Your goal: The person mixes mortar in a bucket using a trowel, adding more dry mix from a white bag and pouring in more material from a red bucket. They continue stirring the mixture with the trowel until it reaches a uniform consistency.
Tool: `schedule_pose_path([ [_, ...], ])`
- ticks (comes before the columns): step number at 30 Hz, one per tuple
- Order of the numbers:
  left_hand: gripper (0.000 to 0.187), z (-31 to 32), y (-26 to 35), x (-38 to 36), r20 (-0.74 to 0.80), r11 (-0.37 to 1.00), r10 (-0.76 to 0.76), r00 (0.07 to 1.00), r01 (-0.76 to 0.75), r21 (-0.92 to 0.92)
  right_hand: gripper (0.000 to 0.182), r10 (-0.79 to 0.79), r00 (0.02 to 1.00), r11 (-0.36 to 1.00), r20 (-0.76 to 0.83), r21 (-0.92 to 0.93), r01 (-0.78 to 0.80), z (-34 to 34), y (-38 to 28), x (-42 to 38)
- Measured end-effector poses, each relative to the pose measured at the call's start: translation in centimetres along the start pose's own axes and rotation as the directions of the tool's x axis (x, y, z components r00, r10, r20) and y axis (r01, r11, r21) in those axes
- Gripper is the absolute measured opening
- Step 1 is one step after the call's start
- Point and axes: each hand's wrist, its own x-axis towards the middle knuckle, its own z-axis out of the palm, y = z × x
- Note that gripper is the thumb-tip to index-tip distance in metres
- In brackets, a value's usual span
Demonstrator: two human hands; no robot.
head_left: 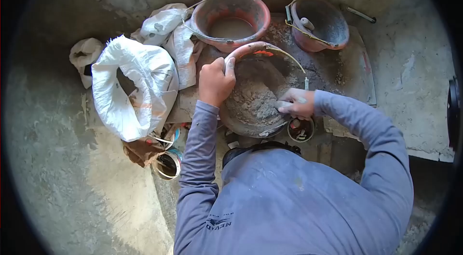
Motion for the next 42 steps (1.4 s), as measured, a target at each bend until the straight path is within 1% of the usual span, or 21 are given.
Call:
schedule_pose_path([
  [2,0.041,0.5,0.4,-0.2,-0.019,1.0,0.016,1.0,-0.016,-0.018,0.036,0.056,0.998,0.983,0.019,0.173,-0.058,0.0,0.7,0.1],
  [3,0.041,-2.5,-1.7,2.7,-0.05,0.995,0.08,0.996,-0.077,0.061,0.036,-0.043,0.999,0.985,-0.016,0.169,0.045,-0.5,-1.6,3.8],
  [6,0.041,-0.3,-1.2,0.5,-0.02,0.999,0.022,1.0,-0.023,-0.027,0.035,0.03,1.0,0.919,0.004,0.393,-0.029,0.8,-0.7,-0.1],
  [7,0.041,0.1,-1.0,0.3,-0.027,0.998,0.023,0.999,-0.024,-0.049,0.035,0.036,0.999,0.922,0.015,0.386,-0.038,0.9,-0.3,0.0],
  [9,0.041,0.1,-1.0,0.3,-0.016,0.998,0.036,0.999,-0.037,-0.058,0.037,0.055,0.998,0.805,0.023,0.591,-0.058,1.7,0.7,1.0],
  [11,0.042,0.1,-0.3,0.4,-0.037,0.998,0.041,0.998,-0.043,-0.046,0.038,0.027,0.999,0.793,0.021,0.608,-0.034,2.3,1.5,1.4],
  [13,0.039,-0.2,0.3,0.5,0.01,0.999,-0.007,1.0,0.008,-0.042,0.04,0.001,0.999,0.801,0.04,0.598,-0.024,1.8,1.8,1.3],
  [15,0.04,0.0,0.4,0.3,0.003,0.997,0.011,1.0,-0.011,-0.075,0.039,0.006,0.998,0.66,0.055,0.75,-0.046,2.2,1.7,0.9],
  [18,0.039,0.3,0.4,0.4,-0.012,0.999,0.031,0.999,-0.031,0.015,0.038,0.0,0.999,0.651,0.043,0.758,-0.033,2.6,2.1,2.1],
  [21,0.041,0.4,0.3,0.5,-0.015,0.997,0.026,1.0,-0.027,-0.073,0.039,-0.022,1.0,0.672,0.006,0.74,0.01,3.2,2.5,1.5],
  [23,0.039,0.5,0.8,0.1,-0.01,0.999,0.025,1.0,-0.026,-0.045,0.036,-0.053,0.998,0.575,0.028,0.818,0.008,3.3,2.9,1.6],
  [24,0.038,0.4,1.0,0.1,-0.005,0.999,0.025,1.0,-0.025,-0.028,0.036,-0.071,0.997,0.581,0.03,0.814,0.017,3.1,2.7,2.1],
  [28,0.038,0.8,1.5,0.5,-0.024,0.999,0.014,1.0,-0.013,0.033,0.035,-0.111,0.993,0.469,0.031,0.883,0.025,3.7,4.0,2.3],
  [29,0.038,0.9,1.4,0.7,-0.018,0.999,0.015,1.0,-0.014,0.039,0.035,-0.101,0.994,0.486,0.05,0.874,0.005,3.7,4.1,2.1],
  [31,0.039,0.8,1.6,0.7,-0.017,0.999,0.043,0.999,-0.043,0.002,0.036,-0.099,0.995,0.422,0.015,0.906,0.028,4.2,3.8,1.7],
  [33,0.04,1.0,1.3,0.1,-0.047,0.998,0.055,0.997,-0.054,0.023,0.035,-0.106,0.994,0.419,0.011,0.908,0.034,4.3,3.7,1.5],
  [35,0.041,0.7,0.9,0.2,-0.06,0.996,0.08,0.995,-0.077,0.052,0.032,-0.186,0.982,0.312,0.033,0.95,0.027,4.4,3.2,1.7],
  [37,0.041,0.9,1.4,-0.1,-0.048,1.0,0.008,0.999,-0.007,0.015,0.028,-0.178,0.984,0.347,0.015,0.937,0.049,5.2,3.0,4.1],
  [38,0.04,0.9,1.1,0.0,-0.059,0.997,0.026,0.998,-0.022,0.069,0.028,-0.17,0.985,0.299,0.033,0.954,0.02,5.8,3.4,4.4],
  [40,0.04,0.4,0.9,0.0,-0.055,0.999,0.026,0.998,-0.025,0.027,0.028,-0.181,0.983,0.276,0.041,0.961,0.01,5.1,3.6,5.0],
  [42,0.041,0.2,0.6,-0.4,-0.05,0.997,0.014,0.999,-0.017,-0.069,0.031,-0.285,0.953,0.046,0.102,0.995,-0.092,5.8,4.2,4.9],
])
